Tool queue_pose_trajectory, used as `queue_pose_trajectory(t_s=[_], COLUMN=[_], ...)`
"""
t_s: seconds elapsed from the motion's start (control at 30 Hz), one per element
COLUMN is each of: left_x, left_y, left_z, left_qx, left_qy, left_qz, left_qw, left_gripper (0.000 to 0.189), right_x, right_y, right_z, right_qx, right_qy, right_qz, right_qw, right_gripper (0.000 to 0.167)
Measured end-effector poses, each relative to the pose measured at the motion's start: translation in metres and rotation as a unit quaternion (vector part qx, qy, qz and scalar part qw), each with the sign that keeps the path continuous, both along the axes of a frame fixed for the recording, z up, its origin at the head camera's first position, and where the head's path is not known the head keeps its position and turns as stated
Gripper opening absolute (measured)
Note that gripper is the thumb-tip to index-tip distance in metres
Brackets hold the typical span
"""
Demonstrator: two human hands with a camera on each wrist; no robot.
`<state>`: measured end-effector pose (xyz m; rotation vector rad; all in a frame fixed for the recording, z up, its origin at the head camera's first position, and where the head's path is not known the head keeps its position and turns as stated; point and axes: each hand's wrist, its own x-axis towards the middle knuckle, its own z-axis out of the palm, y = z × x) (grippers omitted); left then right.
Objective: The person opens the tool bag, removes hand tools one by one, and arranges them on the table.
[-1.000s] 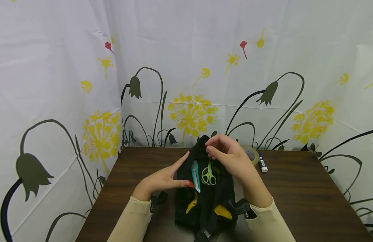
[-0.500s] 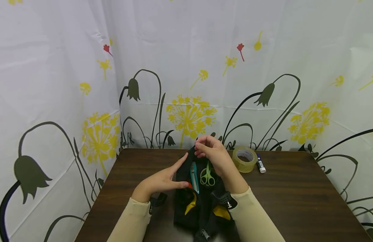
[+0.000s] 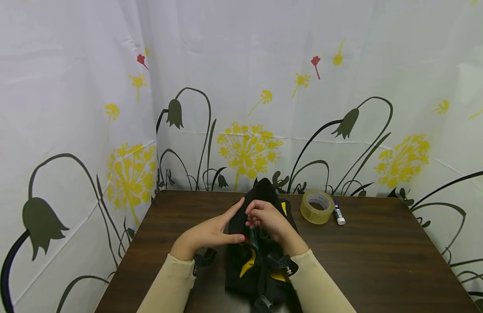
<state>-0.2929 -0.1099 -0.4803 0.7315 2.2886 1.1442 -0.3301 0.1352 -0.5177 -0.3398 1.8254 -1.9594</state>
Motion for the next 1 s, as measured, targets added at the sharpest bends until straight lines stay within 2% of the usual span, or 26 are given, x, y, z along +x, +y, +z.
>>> queue_pose_trajectory(t_s=[0.13, 0.23, 0.33, 0.43, 0.53, 0.63, 0.83, 1.0], left_x=[0.0, 0.0, 0.0, 0.001, 0.002, 0.002, -0.001, -0.002], left_y=[0.004, 0.009, 0.013, 0.016, 0.017, 0.017, 0.016, 0.016], left_z=[-0.001, -0.003, -0.006, -0.007, -0.006, -0.007, -0.008, -0.009], left_qx=[0.006, 0.011, 0.011, 0.008, 0.009, 0.009, 0.006, 0.007], left_qy=[0.017, 0.039, 0.056, 0.063, 0.066, 0.06, 0.044, 0.045], left_qz=[0.005, 0.009, 0.013, 0.02, 0.026, 0.029, 0.027, 0.017], left_qw=[0.9998, 0.9991, 0.9983, 0.9978, 0.9975, 0.9977, 0.9987, 0.9988], left_gripper=[0.103, 0.098, 0.097, 0.099, 0.102, 0.105, 0.107, 0.106], right_x=[0.001, 0.002, 0.004, 0.005, 0.005, 0.003, -0.002, -0.002], right_y=[-0.002, -0.002, -0.001, -0.001, -0.001, -0.003, -0.007, -0.008], right_z=[-0.011, -0.017, -0.02, -0.021, -0.023, -0.024, -0.024, -0.019], right_qx=[0.072, 0.123, 0.165, 0.187, 0.2, 0.219, 0.295, 0.322], right_qy=[-0.007, 0.007, 0.03, 0.043, 0.049, 0.051, 0.086, 0.08], right_qz=[-0.009, -0.01, 0.013, 0.05, 0.078, 0.089, 0.112, 0.115], right_qw=[0.9974, 0.9924, 0.9857, 0.9802, 0.9754, 0.9703, 0.9451, 0.9364], right_gripper=[0.016, 0.015, 0.009, 0.018, 0.028, 0.031, 0.03, 0.025])
